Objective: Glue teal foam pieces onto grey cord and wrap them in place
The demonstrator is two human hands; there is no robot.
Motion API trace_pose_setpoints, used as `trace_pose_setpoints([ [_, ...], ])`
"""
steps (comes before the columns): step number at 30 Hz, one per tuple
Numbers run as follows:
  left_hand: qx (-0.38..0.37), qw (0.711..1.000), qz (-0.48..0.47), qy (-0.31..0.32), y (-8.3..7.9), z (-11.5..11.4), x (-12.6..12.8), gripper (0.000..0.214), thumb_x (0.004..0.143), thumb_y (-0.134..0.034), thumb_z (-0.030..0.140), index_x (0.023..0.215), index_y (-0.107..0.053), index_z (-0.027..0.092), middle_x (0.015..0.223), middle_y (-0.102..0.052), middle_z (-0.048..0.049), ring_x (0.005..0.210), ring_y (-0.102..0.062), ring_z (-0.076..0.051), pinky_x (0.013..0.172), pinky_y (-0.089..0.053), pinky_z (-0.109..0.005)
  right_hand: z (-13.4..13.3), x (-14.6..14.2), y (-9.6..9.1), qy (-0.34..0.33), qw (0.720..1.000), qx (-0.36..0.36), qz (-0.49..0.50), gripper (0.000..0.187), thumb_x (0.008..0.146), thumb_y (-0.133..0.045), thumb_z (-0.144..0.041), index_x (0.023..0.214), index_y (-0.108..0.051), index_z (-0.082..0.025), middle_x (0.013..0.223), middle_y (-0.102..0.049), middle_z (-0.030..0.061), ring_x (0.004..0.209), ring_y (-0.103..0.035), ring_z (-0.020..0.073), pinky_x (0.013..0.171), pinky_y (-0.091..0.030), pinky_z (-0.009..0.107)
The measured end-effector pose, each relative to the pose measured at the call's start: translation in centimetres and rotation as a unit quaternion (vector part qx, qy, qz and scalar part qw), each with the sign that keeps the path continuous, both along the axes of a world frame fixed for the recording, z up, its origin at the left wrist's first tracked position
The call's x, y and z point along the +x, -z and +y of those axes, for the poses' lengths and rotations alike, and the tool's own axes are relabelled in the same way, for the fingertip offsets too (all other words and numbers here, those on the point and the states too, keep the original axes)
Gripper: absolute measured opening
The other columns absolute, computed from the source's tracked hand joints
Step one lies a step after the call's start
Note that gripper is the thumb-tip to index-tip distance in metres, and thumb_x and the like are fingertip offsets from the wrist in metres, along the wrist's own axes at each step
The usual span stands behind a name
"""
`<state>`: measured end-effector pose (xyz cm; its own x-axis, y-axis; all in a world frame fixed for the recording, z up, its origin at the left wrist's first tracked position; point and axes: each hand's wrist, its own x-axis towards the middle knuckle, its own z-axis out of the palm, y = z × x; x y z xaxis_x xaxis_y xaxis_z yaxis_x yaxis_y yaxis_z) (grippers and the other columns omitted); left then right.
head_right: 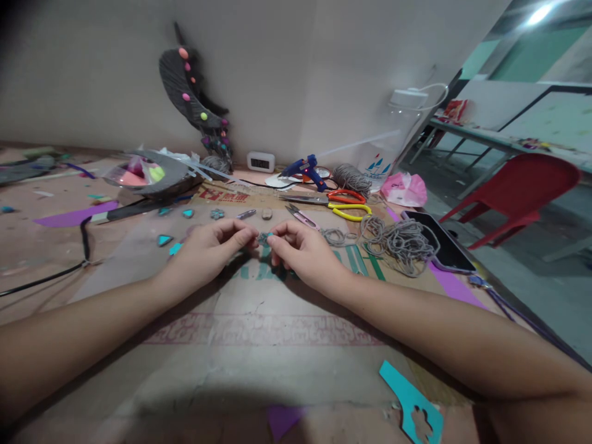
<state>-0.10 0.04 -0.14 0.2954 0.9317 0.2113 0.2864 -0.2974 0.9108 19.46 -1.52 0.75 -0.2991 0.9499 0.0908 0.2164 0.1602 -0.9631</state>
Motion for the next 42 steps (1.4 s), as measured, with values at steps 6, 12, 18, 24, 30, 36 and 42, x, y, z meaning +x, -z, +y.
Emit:
trace_pose_setpoints([
  [6,0.002,1.0,0.018,0.018,-0.4,-0.4,0.0,0.028,0.093,-0.059,0.045,0.089,-0.072,0.02,0.09,-0.076,-0.0038,0.086,-0.068,-0.022,0.08,-0.051,-0.033,-0.1,0.0,-0.2,-0.004,1.0,-0.004,-0.013,0.027,0.087,-0.066,-0.046,0.087,-0.054,-0.021,0.058,-0.06,-0.0053,0.047,-0.048,0.0084,0.046,-0.034,0.023],
  [12,0.001,0.999,0.044,0.015,-0.9,-0.8,0.1,0.028,0.091,-0.062,0.046,0.088,-0.072,0.021,0.087,-0.076,-0.0037,0.084,-0.067,-0.022,0.081,-0.052,-0.034,-0.2,0.0,-0.2,-0.006,1.0,-0.005,-0.028,0.023,0.089,-0.064,-0.042,0.088,-0.056,-0.02,0.06,-0.059,-0.0051,0.05,-0.05,0.009,0.048,-0.036,0.023],
  [18,0.027,0.999,0.041,0.009,-0.7,-0.7,0.0,0.023,0.093,-0.059,0.039,0.084,-0.072,0.021,0.084,-0.074,-0.0022,0.081,-0.066,-0.02,0.081,-0.051,-0.032,-0.1,0.0,-0.2,-0.012,1.0,-0.003,-0.024,0.033,0.089,-0.065,-0.051,0.09,-0.06,-0.019,0.061,-0.06,-0.0036,0.049,-0.047,0.0086,0.046,-0.034,0.023],
  [24,0.032,0.999,0.037,0.014,-0.6,-0.6,0.0,0.024,0.093,-0.059,0.039,0.086,-0.072,0.021,0.084,-0.074,-0.0026,0.08,-0.065,-0.021,0.081,-0.051,-0.033,0.0,0.1,0.0,-0.018,1.0,0.005,-0.02,0.029,0.089,-0.065,-0.048,0.089,-0.061,-0.019,0.063,-0.061,-0.0032,0.051,-0.048,0.0087,0.049,-0.035,0.024],
  [30,0.041,0.998,0.032,0.022,0.1,-0.3,-0.3,0.036,0.1,-0.049,0.045,0.087,-0.072,0.021,0.09,-0.074,-0.004,0.087,-0.065,-0.022,0.081,-0.049,-0.033,0.1,0.0,-0.1,-0.003,1.0,0.011,-0.021,0.029,0.088,-0.066,-0.048,0.087,-0.059,-0.019,0.062,-0.061,-0.0035,0.05,-0.047,0.0085,0.048,-0.034,0.024],
  [36,0.008,0.998,0.046,0.032,-0.2,-0.5,-0.1,0.029,0.093,-0.059,0.048,0.094,-0.074,0.022,0.094,-0.076,-0.0042,0.091,-0.068,-0.023,0.083,-0.051,-0.034,0.0,0.1,-0.2,0.004,1.0,0.016,-0.006,0.038,0.086,-0.068,-0.056,0.087,-0.059,-0.02,0.061,-0.06,-0.0037,0.049,-0.046,0.0085,0.046,-0.034,0.023],
  [42,0.011,0.997,0.071,0.028,-0.5,-0.7,0.0,0.019,0.089,-0.064,0.039,0.092,-0.074,0.023,0.092,-0.076,-0.0021,0.088,-0.068,-0.022,0.083,-0.051,-0.033,0.0,0.2,-0.2,0.005,1.0,0.014,0.0,0.037,0.086,-0.067,-0.056,0.085,-0.058,-0.02,0.062,-0.059,-0.0038,0.05,-0.047,0.0086,0.045,-0.034,0.023],
])
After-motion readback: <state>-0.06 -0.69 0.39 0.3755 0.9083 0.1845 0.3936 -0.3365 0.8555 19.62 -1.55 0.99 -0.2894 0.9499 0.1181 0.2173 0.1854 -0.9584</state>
